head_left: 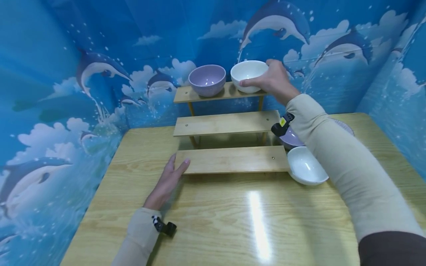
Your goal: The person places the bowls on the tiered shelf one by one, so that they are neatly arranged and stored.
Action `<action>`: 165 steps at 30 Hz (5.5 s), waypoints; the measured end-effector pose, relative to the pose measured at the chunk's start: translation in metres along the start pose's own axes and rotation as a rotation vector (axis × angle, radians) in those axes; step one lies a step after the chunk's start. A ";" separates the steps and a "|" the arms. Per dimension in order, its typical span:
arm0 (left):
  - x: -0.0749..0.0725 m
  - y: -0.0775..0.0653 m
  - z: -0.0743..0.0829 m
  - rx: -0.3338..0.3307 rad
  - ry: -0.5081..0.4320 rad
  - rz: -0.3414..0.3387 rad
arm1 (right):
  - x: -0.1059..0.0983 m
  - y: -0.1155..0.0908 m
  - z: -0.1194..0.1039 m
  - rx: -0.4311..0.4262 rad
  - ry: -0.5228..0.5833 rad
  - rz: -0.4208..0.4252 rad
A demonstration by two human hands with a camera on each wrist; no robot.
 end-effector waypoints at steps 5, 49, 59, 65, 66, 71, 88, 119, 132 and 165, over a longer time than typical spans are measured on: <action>0.000 0.000 0.000 -0.010 0.004 0.003 | 0.002 0.003 -0.001 -0.002 0.017 -0.016; 0.001 -0.003 0.001 -0.003 0.029 -0.020 | -0.110 -0.126 0.207 0.032 -0.051 0.070; 0.000 -0.003 0.002 0.010 0.015 -0.017 | -0.111 -0.144 0.274 0.077 -0.098 0.107; 0.000 -0.004 0.001 0.008 0.013 -0.017 | -0.113 -0.148 0.302 0.110 -0.093 0.131; 0.000 -0.004 0.001 0.008 0.013 -0.017 | -0.113 -0.149 0.306 0.114 -0.090 0.130; 0.001 -0.004 0.002 0.012 0.013 -0.017 | -0.112 -0.150 0.325 0.136 -0.085 0.127; -0.001 -0.004 0.001 0.008 0.011 -0.022 | -0.105 -0.150 0.343 0.206 -0.059 0.157; 0.000 -0.004 0.001 -0.004 0.005 -0.020 | -0.116 -0.153 0.242 0.115 -0.086 0.172; 0.001 -0.003 0.000 0.008 -0.009 -0.026 | -0.055 -0.138 0.155 -0.056 -0.150 -0.015; 0.002 -0.004 0.001 0.005 -0.005 -0.016 | 0.033 -0.098 0.067 -0.079 -0.091 -0.226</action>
Point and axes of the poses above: each hand's wrist, its own y-axis towards the middle knuckle, its own x-axis out of the palm, z = x × y, the point moved 10 cm from there along y, towards the middle knuckle, and after that the axes turned 12 degrees about x, right-handed, at the moved point
